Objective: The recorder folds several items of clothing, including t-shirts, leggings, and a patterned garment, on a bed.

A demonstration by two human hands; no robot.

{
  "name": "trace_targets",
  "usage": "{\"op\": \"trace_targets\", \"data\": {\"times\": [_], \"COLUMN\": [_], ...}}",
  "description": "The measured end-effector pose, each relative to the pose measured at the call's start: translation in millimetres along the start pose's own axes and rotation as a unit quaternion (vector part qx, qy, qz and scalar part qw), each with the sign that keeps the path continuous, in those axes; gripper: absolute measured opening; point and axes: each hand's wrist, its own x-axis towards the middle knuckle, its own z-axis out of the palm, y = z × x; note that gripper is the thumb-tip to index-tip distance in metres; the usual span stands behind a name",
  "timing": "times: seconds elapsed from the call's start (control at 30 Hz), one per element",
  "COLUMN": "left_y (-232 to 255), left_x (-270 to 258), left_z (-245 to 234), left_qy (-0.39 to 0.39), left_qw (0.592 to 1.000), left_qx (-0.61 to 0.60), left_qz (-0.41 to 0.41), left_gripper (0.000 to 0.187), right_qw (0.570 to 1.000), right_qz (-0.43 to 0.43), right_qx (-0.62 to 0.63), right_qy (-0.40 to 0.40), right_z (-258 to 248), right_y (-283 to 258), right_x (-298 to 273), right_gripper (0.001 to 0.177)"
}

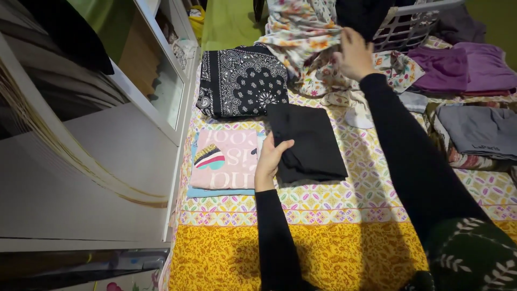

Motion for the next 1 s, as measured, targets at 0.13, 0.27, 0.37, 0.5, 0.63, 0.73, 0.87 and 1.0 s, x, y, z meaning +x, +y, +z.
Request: {"op": "trace_targets", "data": {"times": [0.13, 0.27, 0.37, 0.5, 0.63, 0.73, 0.87, 1.0], "left_y": [16.6, 29.3, 37.5, 42.0, 39.4, 52.2, 67.9, 82.5], "left_x": [-2.9, -7.5, -8.3, -10.9, -10.2, -13.8, -22.7, -31.6], "left_z": [-0.5, 2.4, 5.5, 14.7, 17.2, 17.3, 6.2, 5.2], "left_qy": [0.047, 0.123, 0.156, 0.16, 0.15, 0.129, 0.1, 0.217], "left_qw": [0.998, 0.986, 0.977, 0.975, 0.977, 0.976, 0.975, 0.942], "left_qx": [-0.035, -0.087, -0.115, -0.133, -0.122, -0.143, -0.149, -0.077], "left_qz": [0.033, 0.072, 0.086, 0.083, 0.085, 0.101, 0.129, 0.245], "left_gripper": [0.047, 0.046, 0.046, 0.046, 0.047, 0.053, 0.066, 0.074], "right_qw": [0.998, 0.983, 0.925, 0.921, 0.936, 0.92, 0.907, 0.743], "right_qz": [-0.034, -0.099, -0.216, -0.354, -0.344, -0.323, -0.034, 0.154], "right_qx": [-0.061, 0.143, 0.292, 0.142, 0.039, 0.218, 0.398, 0.61], "right_qy": [-0.011, -0.058, -0.116, -0.074, -0.064, -0.04, -0.132, -0.23], "right_z": [-4.2, -31.5, -79.9, -104.7, -79.3, -52.5, -38.1, -87.7], "right_y": [12.2, -36.9, -111.6, -178.9, -167.7, -139.4, -115.7, -172.2], "right_x": [-17.8, -66.2, -131.2, -194.0, -195.6, -177.6, -126.8, -76.2], "right_gripper": [0.073, 0.056, 0.088, 0.125, 0.104, 0.081, 0.028, 0.028]}}
